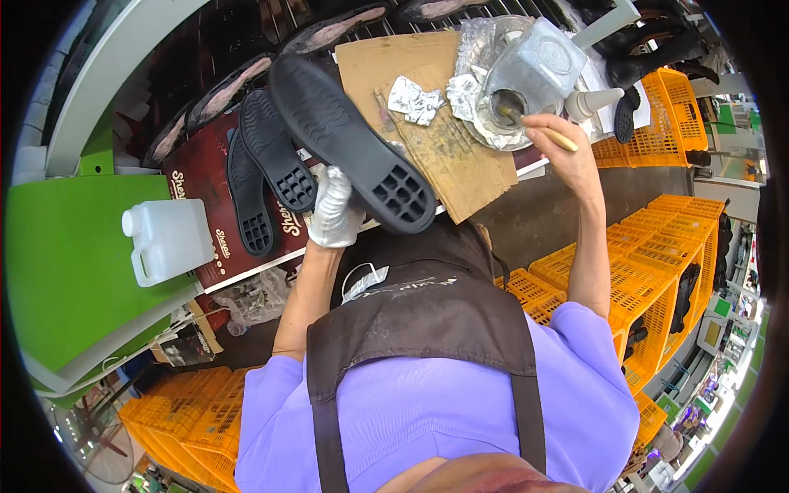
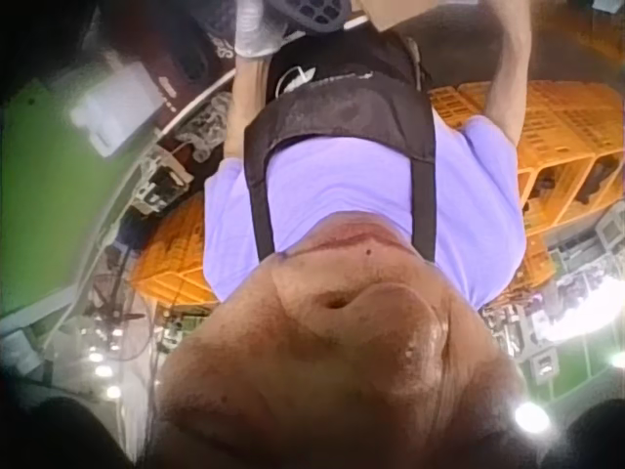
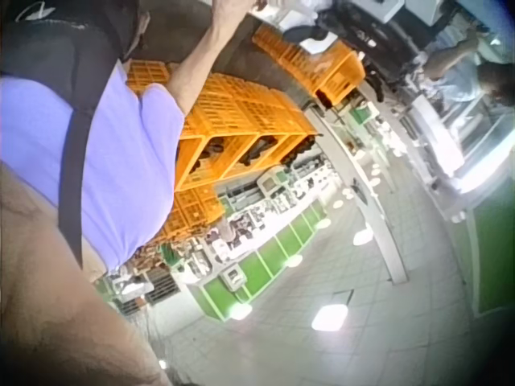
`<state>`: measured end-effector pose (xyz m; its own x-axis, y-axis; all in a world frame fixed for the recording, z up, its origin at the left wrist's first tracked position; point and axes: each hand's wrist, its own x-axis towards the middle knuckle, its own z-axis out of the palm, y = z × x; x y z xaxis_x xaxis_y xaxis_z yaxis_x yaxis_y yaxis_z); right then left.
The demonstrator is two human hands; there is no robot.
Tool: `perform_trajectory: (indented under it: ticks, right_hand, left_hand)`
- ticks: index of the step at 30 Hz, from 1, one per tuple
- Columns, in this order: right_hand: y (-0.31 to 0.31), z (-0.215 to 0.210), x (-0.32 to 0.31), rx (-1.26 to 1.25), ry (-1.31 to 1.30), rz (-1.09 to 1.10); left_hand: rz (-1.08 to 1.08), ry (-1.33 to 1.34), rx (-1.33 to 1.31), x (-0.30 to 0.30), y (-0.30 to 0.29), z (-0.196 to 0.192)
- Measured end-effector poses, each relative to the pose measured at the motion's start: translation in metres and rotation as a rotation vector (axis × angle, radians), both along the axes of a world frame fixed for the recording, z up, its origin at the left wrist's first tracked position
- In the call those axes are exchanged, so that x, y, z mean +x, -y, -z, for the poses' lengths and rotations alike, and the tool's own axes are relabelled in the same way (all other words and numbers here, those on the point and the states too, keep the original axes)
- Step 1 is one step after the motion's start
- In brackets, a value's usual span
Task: The person picks up black slipper soles from a yellow crate and places them on a workbench. Using a brush, they apply a white adhesive substance to the bottom of the soles, covering the textured surface. The person repeats this process for multiple slipper soles.
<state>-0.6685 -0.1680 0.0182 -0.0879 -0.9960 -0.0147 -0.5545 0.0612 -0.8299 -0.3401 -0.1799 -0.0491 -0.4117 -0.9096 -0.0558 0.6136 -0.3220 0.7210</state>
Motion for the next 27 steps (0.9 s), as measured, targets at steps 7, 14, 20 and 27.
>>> perform_trajectory:
  ticks: [7,14,20,27]
  right_hand:
    - [0.006,-0.011,-0.018,0.059,-0.166,-0.232]
    - [0.011,-0.025,-0.019,0.093,-0.043,-0.208]
    - [0.003,-0.019,-0.022,0.112,-0.078,-0.216]
    - [0.004,-0.006,-0.014,0.091,0.178,0.040]
  left_hand:
    - [0.017,-0.847,0.790,0.006,0.037,0.015]
    - [-0.201,0.250,-0.202,0.006,0.024,-0.013]
    - [-0.187,0.259,-0.242,0.015,0.020,-0.031]
    - [0.000,0.353,-0.111,0.029,0.023,-0.009]
